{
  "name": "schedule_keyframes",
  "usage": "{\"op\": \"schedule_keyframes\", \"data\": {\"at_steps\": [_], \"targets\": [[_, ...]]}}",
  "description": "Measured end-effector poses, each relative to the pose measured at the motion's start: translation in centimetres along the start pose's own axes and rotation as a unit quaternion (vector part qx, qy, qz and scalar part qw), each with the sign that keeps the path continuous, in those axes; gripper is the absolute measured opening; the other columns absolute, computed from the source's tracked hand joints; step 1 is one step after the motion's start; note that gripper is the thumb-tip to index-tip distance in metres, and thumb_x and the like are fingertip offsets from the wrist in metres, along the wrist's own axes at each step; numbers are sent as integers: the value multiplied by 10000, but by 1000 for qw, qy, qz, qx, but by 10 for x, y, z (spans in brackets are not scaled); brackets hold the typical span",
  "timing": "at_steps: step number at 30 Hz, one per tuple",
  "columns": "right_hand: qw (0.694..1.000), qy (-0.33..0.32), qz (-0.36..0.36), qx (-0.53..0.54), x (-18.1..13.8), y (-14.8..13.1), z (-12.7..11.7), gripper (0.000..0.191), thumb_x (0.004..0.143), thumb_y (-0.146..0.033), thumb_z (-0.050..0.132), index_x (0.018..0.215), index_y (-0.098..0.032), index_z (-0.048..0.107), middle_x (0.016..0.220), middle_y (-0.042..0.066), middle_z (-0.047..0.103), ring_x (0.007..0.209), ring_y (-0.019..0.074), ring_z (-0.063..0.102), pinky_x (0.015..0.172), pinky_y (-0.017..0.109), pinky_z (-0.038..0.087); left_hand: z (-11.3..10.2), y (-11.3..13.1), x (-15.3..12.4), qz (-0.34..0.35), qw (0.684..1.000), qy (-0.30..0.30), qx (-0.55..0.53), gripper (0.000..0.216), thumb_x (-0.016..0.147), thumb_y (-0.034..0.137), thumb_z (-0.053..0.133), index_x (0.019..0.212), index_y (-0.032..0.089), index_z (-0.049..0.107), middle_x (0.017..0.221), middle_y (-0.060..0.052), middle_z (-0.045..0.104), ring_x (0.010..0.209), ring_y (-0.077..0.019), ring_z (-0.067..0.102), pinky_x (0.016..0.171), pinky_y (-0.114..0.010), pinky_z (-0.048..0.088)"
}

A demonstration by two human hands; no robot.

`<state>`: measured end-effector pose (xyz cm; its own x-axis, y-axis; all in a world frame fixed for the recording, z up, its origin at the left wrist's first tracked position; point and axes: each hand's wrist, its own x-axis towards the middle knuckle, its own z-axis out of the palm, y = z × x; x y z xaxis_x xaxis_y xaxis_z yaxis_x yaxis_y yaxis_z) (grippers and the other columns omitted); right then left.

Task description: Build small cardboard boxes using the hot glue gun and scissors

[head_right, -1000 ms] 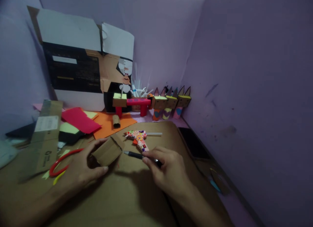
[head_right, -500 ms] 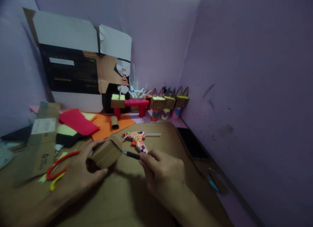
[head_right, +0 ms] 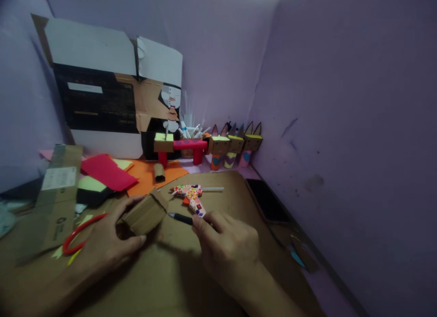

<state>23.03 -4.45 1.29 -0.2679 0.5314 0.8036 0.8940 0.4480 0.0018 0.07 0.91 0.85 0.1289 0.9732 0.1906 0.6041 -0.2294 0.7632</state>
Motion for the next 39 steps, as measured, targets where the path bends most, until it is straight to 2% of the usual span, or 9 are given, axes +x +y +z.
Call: {"op": "schedule_keyframes", "data": {"at_steps": [15,25,29,33,36,39], "targets": [[1000,7,2,-13,-1,-4,0,161,850,-174,564,848,-198,723,684,17,722,530,116,624,477,212,372,3,0,-1,24,997,27,61,613,601,226,589,1205,227,484,1128,-51,623,985,-270,621,846,-357,504],[1000,-9,2,-28,-1,-7,2,196,874,-178,531,853,-197,725,677,20,720,524,120,617,475,228,343,2,2,0,19,998,13,64,623,611,219,584,1221,219,456,1156,-57,599,1029,-277,593,900,-385,479],[998,13,0,-59,-4,-14,5,196,879,-173,530,870,-199,724,704,13,737,522,123,615,476,253,316,5,-1,-2,16,997,13,71,614,621,212,581,1219,222,445,1158,-61,601,1035,-275,598,891,-389,493],[995,5,2,-101,-9,-22,8,164,862,-174,566,905,-218,718,770,0,759,510,122,608,473,266,296,10,-6,-5,59,993,49,86,565,634,215,566,1187,189,453,1221,-99,559,1131,-291,545,972,-429,444],[997,-5,27,-69,-12,-21,11,173,861,-174,549,872,-209,718,734,5,746,505,130,614,460,266,295,13,-9,-5,82,990,52,103,544,642,218,562,1171,157,449,1244,-134,538,1164,-300,521,1004,-449,417],[994,-40,89,51,-12,-12,14,171,842,-182,554,854,-201,724,725,28,732,531,137,632,476,237,347,15,-13,-3,90,990,49,93,542,630,221,564,1157,151,459,1238,-137,549,1151,-305,535,991,-448,433]]}}
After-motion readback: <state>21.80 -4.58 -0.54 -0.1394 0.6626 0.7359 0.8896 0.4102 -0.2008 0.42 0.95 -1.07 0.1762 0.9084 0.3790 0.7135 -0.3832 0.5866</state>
